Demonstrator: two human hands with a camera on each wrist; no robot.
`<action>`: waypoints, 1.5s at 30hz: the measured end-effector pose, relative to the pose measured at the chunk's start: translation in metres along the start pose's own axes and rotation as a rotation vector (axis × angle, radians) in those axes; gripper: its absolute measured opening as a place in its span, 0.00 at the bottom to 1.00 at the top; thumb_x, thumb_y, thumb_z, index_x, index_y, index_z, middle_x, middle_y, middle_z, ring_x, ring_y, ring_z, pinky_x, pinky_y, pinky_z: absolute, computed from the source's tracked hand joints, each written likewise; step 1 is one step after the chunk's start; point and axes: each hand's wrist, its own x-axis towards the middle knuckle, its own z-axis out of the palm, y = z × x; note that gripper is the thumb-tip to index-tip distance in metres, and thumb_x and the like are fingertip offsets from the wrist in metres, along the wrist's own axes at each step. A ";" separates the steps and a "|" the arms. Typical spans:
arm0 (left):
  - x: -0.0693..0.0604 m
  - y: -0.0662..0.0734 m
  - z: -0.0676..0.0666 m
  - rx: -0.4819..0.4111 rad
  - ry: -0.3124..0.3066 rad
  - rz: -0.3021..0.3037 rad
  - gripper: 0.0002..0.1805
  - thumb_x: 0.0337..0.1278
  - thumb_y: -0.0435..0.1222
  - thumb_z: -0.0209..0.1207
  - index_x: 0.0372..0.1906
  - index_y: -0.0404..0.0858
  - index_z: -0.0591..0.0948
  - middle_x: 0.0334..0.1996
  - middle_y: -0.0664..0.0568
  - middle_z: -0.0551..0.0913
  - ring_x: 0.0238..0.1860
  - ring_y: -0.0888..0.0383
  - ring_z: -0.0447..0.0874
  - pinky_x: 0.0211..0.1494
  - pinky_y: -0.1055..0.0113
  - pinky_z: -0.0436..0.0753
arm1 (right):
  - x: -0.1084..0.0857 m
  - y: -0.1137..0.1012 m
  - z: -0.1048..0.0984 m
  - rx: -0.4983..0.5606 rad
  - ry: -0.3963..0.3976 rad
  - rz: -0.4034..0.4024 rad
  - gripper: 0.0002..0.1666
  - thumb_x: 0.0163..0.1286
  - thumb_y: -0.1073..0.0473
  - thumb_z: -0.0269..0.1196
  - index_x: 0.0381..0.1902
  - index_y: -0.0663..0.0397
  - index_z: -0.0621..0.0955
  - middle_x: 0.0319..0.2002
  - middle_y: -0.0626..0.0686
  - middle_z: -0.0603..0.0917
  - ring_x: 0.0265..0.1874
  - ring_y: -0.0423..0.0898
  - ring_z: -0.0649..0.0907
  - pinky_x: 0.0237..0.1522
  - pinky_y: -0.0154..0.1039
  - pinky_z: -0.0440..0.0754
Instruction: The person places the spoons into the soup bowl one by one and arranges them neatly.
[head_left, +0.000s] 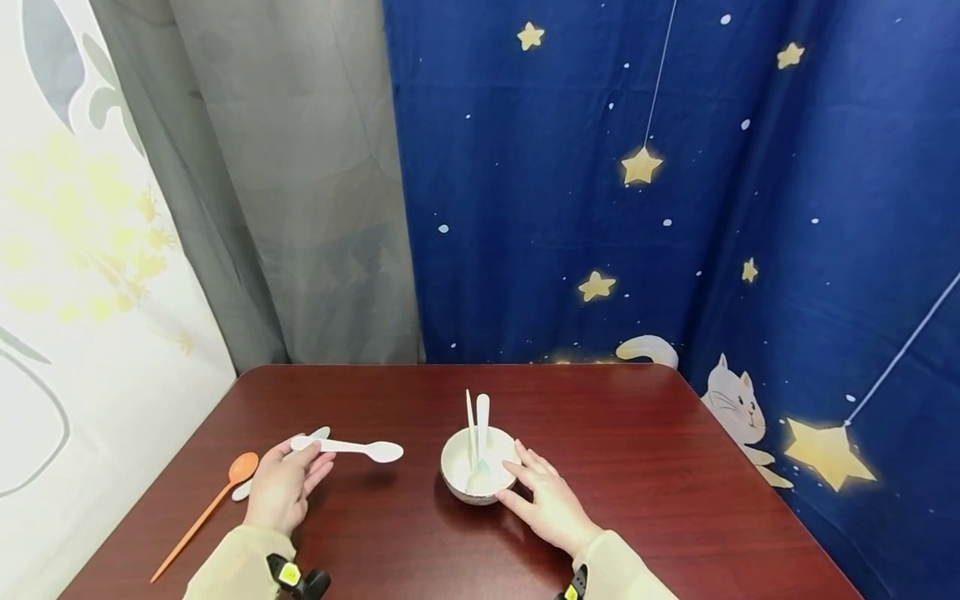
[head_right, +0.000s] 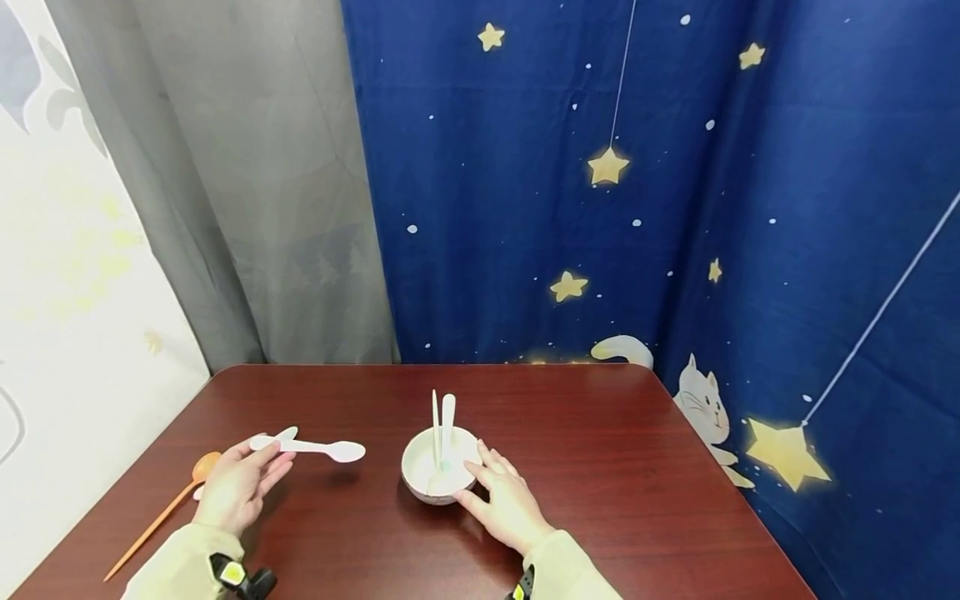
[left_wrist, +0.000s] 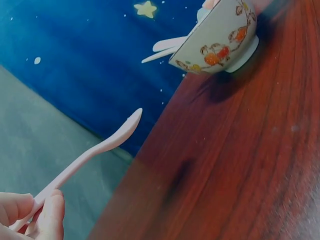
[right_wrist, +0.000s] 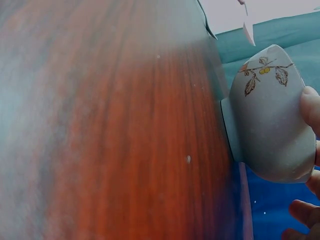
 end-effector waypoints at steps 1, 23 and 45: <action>0.000 0.002 0.002 0.000 -0.015 -0.004 0.17 0.67 0.30 0.55 0.55 0.39 0.64 0.36 0.55 0.83 0.37 0.59 0.87 0.47 0.64 0.82 | 0.000 0.000 0.000 -0.002 0.000 0.000 0.32 0.67 0.38 0.59 0.59 0.55 0.79 0.69 0.60 0.66 0.66 0.62 0.67 0.62 0.59 0.67; -0.002 0.025 0.057 0.069 -0.168 0.021 0.22 0.66 0.28 0.55 0.61 0.34 0.63 0.37 0.52 0.80 0.34 0.59 0.87 0.45 0.64 0.84 | -0.001 0.001 -0.004 0.019 -0.031 0.027 0.33 0.67 0.38 0.59 0.60 0.54 0.79 0.70 0.57 0.64 0.68 0.61 0.65 0.64 0.58 0.65; 0.011 0.021 0.111 0.237 -0.241 0.023 0.24 0.60 0.24 0.58 0.59 0.30 0.66 0.33 0.45 0.81 0.27 0.58 0.86 0.36 0.65 0.85 | 0.001 0.000 -0.005 0.021 -0.023 0.016 0.33 0.67 0.37 0.59 0.60 0.54 0.79 0.70 0.58 0.65 0.67 0.61 0.65 0.64 0.59 0.65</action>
